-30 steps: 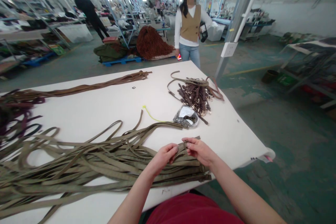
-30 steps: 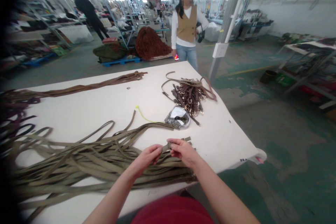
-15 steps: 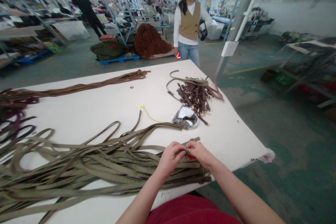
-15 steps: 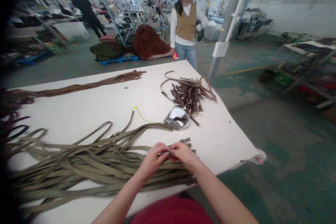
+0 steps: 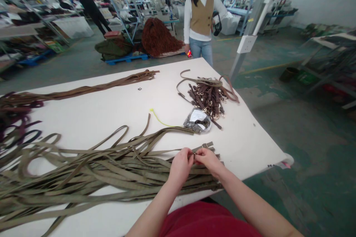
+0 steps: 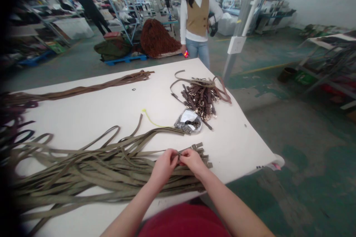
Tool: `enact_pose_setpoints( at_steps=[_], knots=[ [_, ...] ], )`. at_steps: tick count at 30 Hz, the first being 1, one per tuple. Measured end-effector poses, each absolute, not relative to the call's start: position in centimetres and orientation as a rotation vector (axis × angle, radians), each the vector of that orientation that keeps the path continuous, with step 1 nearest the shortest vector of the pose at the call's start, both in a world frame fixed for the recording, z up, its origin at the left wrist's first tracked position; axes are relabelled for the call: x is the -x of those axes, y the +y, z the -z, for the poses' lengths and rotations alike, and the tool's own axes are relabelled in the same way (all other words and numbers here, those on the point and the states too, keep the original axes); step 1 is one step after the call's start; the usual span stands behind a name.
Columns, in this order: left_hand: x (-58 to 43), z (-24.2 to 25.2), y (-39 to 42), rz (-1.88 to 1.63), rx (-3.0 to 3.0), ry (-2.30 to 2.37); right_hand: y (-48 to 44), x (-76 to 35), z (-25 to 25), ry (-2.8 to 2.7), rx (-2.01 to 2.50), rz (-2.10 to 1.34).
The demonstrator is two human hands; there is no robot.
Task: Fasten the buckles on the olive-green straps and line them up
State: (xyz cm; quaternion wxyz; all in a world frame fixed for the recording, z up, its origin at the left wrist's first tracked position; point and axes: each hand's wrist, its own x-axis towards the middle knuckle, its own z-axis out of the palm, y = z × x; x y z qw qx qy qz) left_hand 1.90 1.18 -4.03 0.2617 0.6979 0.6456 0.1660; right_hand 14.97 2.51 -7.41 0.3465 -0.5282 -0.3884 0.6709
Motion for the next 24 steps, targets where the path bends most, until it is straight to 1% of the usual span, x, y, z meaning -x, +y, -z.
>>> enact_pose_setpoints(
  at_steps=[5, 12, 16, 20, 24],
  knots=[
    [-2.2, 4.1, 1.2, -0.415, -1.995, 1.666, 2.1, -15.5, 8.0, -1.154, 1.464, -1.621],
    [-2.4, 4.5, 1.2, -0.551, -1.668, 1.554, 1.9, -17.3, 6.8, -1.08, 1.177, -1.786],
    [-2.9, 4.1, 1.1, -0.574, -1.832, 1.458, 2.1, -17.7, 5.8, -1.055, 1.19, -1.773],
    [-3.3, 3.6, 1.5, -0.507, -2.197, 1.487, 2.2, -17.4, 6.5, -1.072, 1.328, -1.545],
    [-3.6, 4.1, 2.4, -0.409, -2.367, 1.509, 2.3, -17.3, 8.1, -1.071, 1.493, -1.302]
  ],
)
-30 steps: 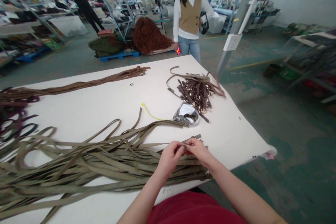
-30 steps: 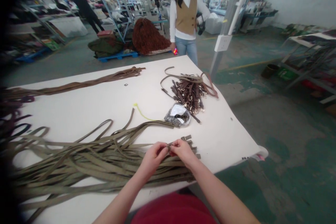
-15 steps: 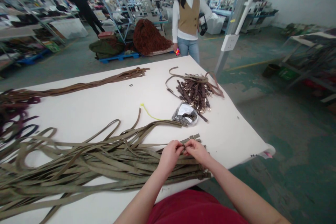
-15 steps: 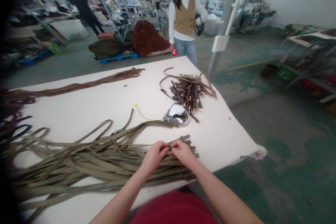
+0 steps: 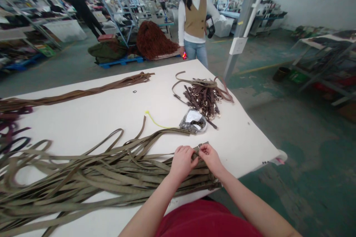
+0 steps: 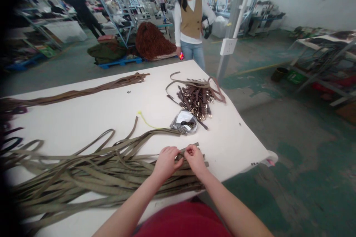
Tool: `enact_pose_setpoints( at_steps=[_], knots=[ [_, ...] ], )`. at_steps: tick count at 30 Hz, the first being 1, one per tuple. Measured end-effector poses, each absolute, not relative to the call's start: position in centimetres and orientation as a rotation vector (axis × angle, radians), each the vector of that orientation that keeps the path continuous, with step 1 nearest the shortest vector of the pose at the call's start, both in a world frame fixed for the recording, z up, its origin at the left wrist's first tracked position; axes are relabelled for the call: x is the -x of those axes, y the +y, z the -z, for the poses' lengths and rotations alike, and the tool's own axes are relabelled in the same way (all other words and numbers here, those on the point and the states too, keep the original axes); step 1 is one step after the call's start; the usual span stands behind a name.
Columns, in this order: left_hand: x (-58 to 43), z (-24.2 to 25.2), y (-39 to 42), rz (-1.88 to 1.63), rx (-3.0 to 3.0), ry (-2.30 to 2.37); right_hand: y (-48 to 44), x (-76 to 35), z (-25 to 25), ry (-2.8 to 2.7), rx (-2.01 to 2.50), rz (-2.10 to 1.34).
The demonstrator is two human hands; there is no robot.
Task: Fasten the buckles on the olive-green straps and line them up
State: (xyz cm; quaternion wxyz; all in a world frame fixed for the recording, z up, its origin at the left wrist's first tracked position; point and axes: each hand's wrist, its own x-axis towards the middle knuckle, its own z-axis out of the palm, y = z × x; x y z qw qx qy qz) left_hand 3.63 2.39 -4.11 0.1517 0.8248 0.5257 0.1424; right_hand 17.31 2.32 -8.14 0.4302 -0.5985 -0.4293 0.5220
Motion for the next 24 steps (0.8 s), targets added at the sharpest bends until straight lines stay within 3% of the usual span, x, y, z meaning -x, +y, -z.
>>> enact_pose_setpoints(
  at_steps=[15, 24],
  knots=[
    [-2.7, 7.7, 4.2, -0.357, -1.975, 1.344, 3.1, -18.2, 11.3, -0.807, 1.516, -1.439],
    [0.5, 6.6, 4.4, -0.299, -1.573, 1.323, 3.0, -17.5, 10.9, -0.77, 1.487, -1.501]
  ],
)
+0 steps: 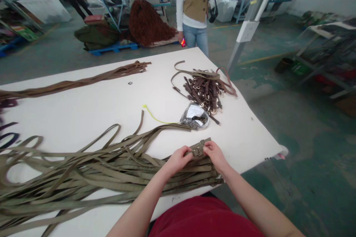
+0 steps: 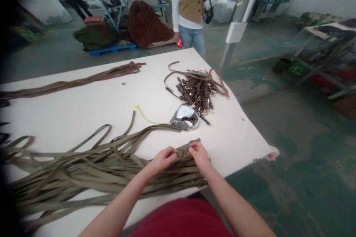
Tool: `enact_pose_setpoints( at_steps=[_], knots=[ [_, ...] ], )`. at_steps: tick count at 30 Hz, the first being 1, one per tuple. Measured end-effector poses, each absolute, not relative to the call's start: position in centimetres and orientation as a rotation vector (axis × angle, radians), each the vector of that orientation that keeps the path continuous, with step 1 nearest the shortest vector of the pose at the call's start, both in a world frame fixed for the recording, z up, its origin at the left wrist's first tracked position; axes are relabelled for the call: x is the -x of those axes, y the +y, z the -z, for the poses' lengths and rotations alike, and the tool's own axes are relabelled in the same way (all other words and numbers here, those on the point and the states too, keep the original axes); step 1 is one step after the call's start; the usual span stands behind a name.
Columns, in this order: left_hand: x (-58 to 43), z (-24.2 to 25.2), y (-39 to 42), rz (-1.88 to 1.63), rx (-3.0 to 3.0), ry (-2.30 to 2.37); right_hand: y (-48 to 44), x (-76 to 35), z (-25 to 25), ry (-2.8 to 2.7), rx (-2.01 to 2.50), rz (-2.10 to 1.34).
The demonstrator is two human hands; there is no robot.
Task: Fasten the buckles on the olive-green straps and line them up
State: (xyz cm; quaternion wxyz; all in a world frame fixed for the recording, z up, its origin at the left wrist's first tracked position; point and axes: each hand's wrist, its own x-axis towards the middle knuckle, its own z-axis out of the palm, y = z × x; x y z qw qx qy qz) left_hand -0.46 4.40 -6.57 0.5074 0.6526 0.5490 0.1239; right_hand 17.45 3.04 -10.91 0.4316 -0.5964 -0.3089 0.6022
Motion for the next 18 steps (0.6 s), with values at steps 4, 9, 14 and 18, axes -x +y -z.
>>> enact_pose_setpoints(
  at_steps=[4, 9, 14, 18],
  knots=[
    [1.4, 6.0, 4.0, -0.299, -1.336, 1.326, 2.9, -17.7, 10.0, -0.891, 1.447, -1.584],
    [1.4, 5.2, 3.0, -0.334, -1.134, 1.26, 3.0, -18.5, 7.5, -1.577, 1.363, -1.283],
    [0.8, 4.5, 2.0, -0.387, -1.092, 1.108, 2.5, -16.9, 6.1, -2.38, 1.07, -0.761],
    [0.8, 5.0, 1.6, -0.288, -1.12, 1.166, 1.6, -16.2, 7.1, -2.499, 1.091, -0.637]
  ],
)
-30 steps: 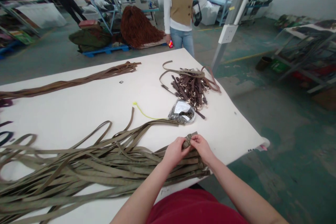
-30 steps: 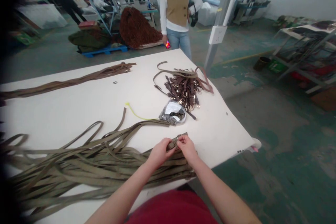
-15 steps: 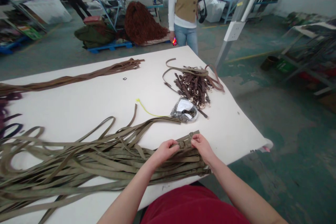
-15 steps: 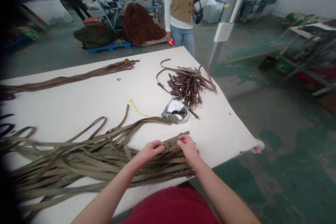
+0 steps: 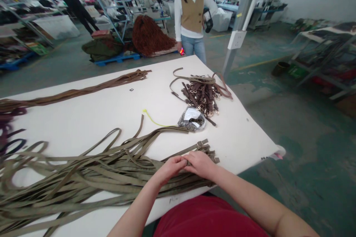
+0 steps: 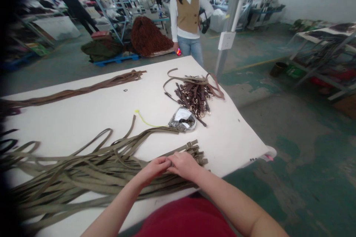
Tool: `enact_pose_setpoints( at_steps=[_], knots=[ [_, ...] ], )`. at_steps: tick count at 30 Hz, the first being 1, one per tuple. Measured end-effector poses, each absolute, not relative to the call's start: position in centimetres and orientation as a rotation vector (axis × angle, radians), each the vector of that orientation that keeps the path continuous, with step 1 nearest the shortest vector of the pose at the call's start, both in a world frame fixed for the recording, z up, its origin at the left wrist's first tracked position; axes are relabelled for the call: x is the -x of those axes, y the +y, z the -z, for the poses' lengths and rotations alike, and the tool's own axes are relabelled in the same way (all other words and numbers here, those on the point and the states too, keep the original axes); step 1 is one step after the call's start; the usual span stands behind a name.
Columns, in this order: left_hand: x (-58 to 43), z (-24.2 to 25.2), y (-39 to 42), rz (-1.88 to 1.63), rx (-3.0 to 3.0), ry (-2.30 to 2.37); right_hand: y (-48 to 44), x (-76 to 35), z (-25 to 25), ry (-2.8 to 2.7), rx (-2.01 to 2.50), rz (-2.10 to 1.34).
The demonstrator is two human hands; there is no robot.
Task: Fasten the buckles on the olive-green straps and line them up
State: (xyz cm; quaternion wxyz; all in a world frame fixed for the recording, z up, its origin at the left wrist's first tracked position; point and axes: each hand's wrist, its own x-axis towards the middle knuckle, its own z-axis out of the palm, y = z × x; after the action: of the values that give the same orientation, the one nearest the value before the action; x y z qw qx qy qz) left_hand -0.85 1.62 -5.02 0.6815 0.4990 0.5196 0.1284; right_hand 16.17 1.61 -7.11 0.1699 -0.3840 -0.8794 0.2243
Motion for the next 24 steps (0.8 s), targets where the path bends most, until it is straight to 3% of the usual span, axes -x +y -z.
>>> enact_pose_setpoints(
  at_steps=[10, 15, 24],
  knots=[
    [1.0, 9.5, 1.7, 0.026, -1.865, 1.515, 0.9, -17.3, 11.1, -2.606, 1.18, -0.534],
    [7.1, 10.4, 4.3, 0.221, -2.276, 1.648, 4.2, -19.6, 12.7, -2.546, 1.515, -0.436],
    [17.6, 13.3, 4.7, 0.435, -2.379, 1.597, 7.4, -16.0, 14.7, -2.535, 1.484, -0.545]
  ],
)
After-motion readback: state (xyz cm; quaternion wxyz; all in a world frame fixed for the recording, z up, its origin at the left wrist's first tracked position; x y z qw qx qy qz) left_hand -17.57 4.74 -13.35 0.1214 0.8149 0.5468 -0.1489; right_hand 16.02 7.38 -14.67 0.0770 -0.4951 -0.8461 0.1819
